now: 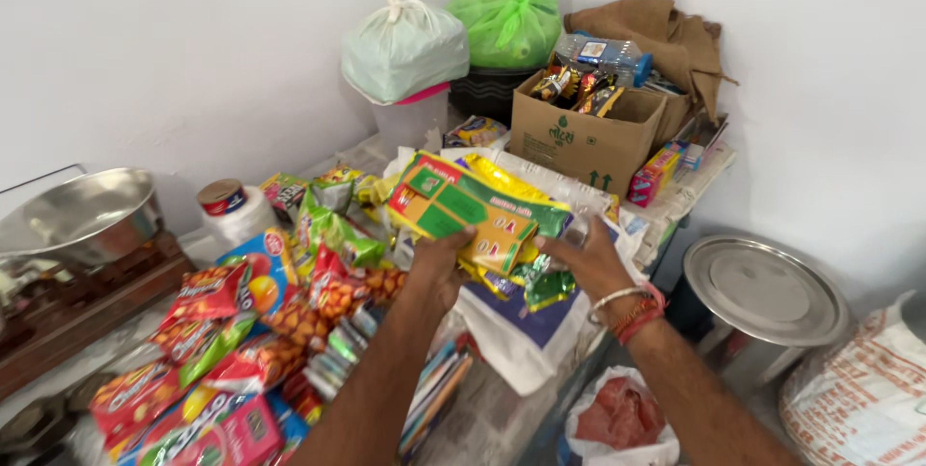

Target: The person sits on the floor and organizes small snack packets into a red box, then places the box on a glass display counter. They also gather larger snack packets from the floor and place them into a plastic bag.

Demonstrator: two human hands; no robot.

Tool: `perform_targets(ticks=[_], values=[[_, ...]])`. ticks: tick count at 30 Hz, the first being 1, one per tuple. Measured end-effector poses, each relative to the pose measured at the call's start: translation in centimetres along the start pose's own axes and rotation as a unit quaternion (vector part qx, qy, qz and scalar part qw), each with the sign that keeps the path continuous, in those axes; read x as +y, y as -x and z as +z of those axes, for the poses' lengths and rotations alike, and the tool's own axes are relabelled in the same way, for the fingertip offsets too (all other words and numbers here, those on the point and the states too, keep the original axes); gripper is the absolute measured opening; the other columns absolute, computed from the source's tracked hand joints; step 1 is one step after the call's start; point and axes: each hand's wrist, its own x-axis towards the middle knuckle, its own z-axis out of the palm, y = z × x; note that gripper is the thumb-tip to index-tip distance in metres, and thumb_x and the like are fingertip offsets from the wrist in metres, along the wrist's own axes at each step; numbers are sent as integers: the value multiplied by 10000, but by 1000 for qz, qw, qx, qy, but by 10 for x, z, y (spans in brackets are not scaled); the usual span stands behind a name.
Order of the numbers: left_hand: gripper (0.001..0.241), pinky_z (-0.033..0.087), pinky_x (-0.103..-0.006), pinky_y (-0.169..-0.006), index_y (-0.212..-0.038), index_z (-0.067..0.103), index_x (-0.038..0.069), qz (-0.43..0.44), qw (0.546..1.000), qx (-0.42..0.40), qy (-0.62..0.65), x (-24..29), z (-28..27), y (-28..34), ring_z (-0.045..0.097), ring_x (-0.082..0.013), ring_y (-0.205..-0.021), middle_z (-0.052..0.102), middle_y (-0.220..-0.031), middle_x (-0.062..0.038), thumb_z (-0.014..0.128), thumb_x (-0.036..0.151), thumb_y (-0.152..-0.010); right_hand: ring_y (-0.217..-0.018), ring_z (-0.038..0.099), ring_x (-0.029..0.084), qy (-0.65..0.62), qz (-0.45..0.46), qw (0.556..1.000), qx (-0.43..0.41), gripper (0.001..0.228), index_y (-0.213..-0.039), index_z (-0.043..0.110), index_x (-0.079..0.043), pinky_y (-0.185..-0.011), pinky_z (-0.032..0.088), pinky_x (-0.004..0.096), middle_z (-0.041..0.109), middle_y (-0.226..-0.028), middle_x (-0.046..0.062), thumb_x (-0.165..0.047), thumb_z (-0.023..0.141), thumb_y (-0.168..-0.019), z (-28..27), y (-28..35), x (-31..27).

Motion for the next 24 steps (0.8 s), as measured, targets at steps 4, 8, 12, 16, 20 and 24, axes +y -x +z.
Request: perform_targets(ticks=[4,8,12,16,20,24], values=[[422,634,-469,-697,-1227,618,-5,-11,999,16,-41,-11,12,-84,741,-309,-916,727,-1097,-144,767,31,-835,-1259,509,408,272,-120,949,106,1226,-1511,215,97,-1010,473,479,476,-1383,304,-338,961,-640,-15,-70,31],[841,586,-505,-866,-1384,387,-38,-53,938,200,-277,-30,9,-122,648,-417,-1115,563,-1294,-281,911,95,-740,-1415,363,483,491,-196,834,158,1199,-1595,176,49,-1122,339,588,346,-1547,319,-382,866,-714,-17,-100,49],[1147,389,-592,-1101,-1616,182,66,93,784,302,-533,-49,3,-122,337,-466,-1373,263,-1529,-293,843,199,-688,-1475,296,480,593,-143,792,32,959,-1599,282,-242,-1097,309,652,300,-1609,220,-621,680,-814,-2,-134,64],[710,178,-697,-1151,-1510,400,142,251,593,132,-753,-66,3,-124,160,-472,-1505,224,-1611,-276,638,403,-895,-1496,188,518,652,-49,749,-105,879,-1589,252,-351,-1097,196,745,188,-1656,188,-784,496,-865,8,-165,98],[627,70,-733,-1144,-1519,426,173,258,554,59,-789,-90,-1,-129,165,-457,-1494,201,-1640,-211,472,482,-976,-1504,191,490,665,50,716,-204,882,-1618,139,-375,-1150,134,759,126,-1688,140,-764,438,-886,12,-174,140],[633,24,-729,-1156,-1525,422,174,189,566,48,-801,-102,-8,-141,150,-461,-1510,214,-1651,-192,408,515,-992,-1480,232,529,674,14,714,-191,850,-1637,137,-337,-1117,188,765,172,-1675,199,-715,433,-935,13,-177,169]])
